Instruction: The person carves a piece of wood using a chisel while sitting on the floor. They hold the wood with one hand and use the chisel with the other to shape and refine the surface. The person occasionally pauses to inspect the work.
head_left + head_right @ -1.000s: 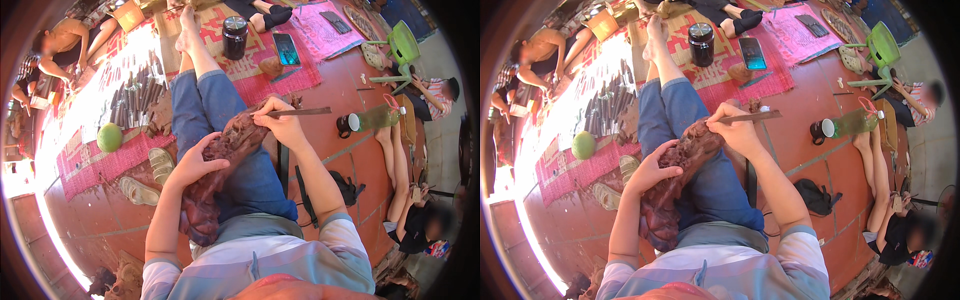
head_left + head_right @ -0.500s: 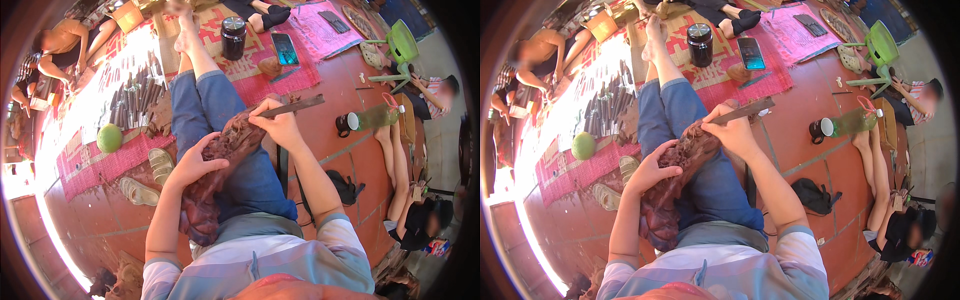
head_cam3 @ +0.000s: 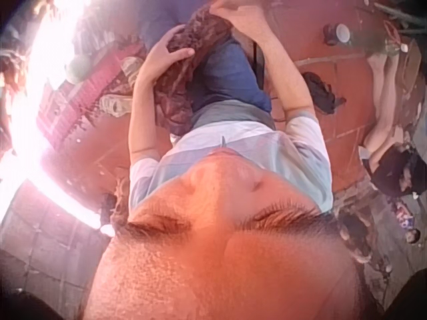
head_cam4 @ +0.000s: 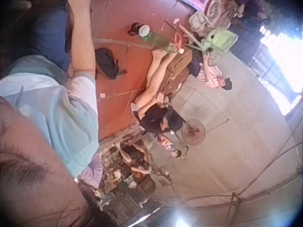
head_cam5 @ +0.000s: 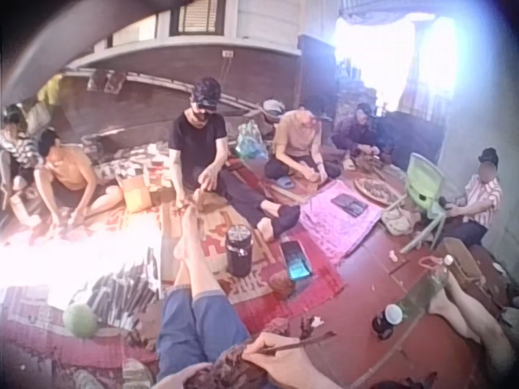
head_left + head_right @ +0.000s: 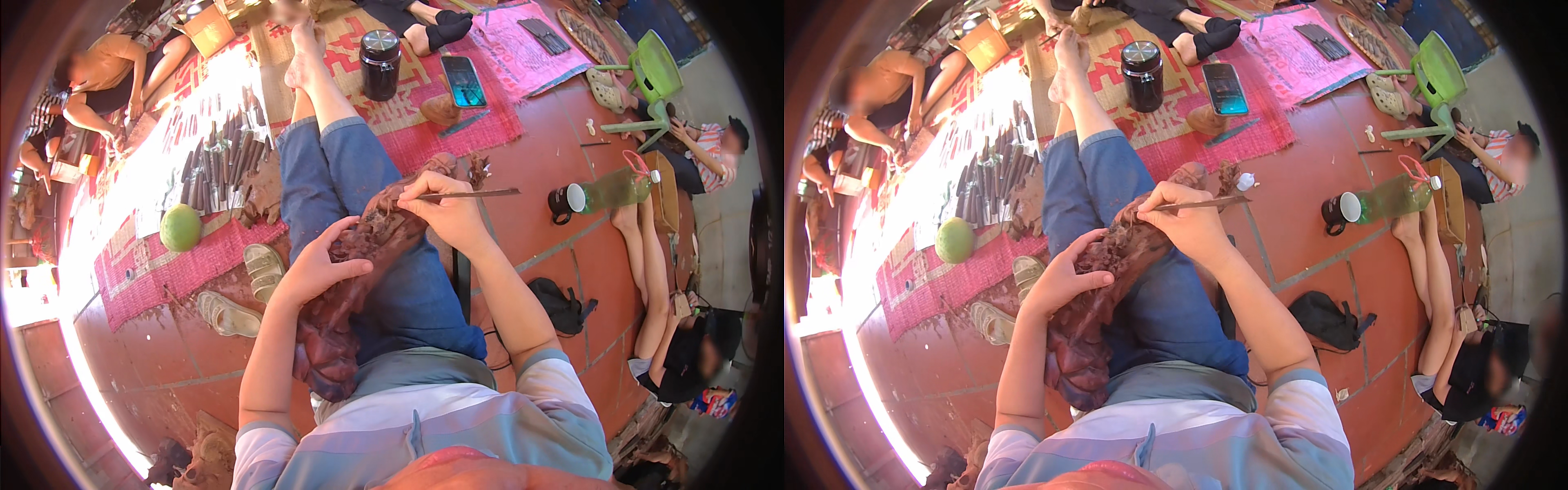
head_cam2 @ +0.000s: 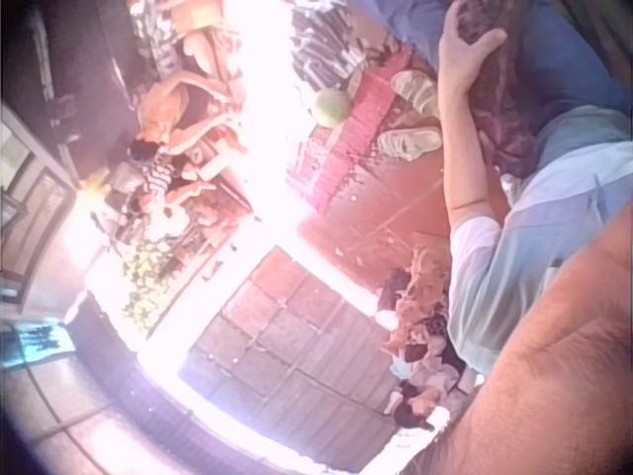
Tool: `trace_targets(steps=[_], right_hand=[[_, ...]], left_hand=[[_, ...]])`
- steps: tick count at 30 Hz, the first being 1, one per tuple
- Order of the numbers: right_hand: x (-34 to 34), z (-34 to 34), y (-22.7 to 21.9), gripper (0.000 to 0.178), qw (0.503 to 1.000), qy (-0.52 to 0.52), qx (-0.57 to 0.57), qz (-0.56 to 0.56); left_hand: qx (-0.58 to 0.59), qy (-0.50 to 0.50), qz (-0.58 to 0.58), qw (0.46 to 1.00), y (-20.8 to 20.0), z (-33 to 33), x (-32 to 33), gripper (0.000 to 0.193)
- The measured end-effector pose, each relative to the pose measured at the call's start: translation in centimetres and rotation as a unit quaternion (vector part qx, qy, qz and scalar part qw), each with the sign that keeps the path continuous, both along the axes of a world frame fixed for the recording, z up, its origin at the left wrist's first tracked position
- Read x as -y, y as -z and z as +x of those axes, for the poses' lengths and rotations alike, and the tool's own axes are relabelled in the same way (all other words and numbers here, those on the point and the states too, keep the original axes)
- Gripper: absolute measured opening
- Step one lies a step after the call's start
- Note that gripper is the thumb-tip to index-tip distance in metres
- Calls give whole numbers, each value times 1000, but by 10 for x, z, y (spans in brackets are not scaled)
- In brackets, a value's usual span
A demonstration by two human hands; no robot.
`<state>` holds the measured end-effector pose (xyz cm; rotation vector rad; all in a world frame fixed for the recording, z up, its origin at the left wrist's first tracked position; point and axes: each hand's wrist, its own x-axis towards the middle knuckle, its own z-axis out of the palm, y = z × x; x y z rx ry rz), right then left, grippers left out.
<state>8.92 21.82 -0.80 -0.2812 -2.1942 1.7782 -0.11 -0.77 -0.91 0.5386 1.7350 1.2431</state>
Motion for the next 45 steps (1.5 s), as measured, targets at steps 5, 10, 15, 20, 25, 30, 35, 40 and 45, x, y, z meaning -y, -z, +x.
trace_targets(steps=[5, 10, 15, 20, 25, 30, 35, 40, 45], right_hand=[[-18, -3, 13, 8, 996, -6, -24, -84], [-11, -4, 5, 11, 996, -7, 9, -83], [-11, -1, 2, 11, 999, 36, 0, -13], [-19, -4, 14, 10, 992, 35, 29, 119], [-24, 11, -5, 9, 969, 84, 46, -229], [-15, 7, 0, 10, 999, 42, 24, 6], [-14, -3, -7, 12, 990, 17, 39, 137], [-28, -5, -7, 13, 985, -11, 112, -133], [-34, -6, 1, 16, 985, -18, -1, 173]], left_hand=[[10, 3, -19, 1000, -10, 1, -3, 81], [-11, -5, 6, 1000, 0, 1, 0, 79], [-6, -1, 3, 1000, -6, 2, -2, 79], [0, -1, 26, 1000, 4, 1, -1, 79], [-11, 1, 9, 1000, -4, 1, -1, 79], [-5, 5, 26, 1000, 3, 0, 0, 79], [7, -2, 26, 1000, 3, 1, 1, 80], [-1, 6, 19, 1000, 3, 0, -2, 81], [-13, 5, 15, 1000, -1, -2, -5, 81]])
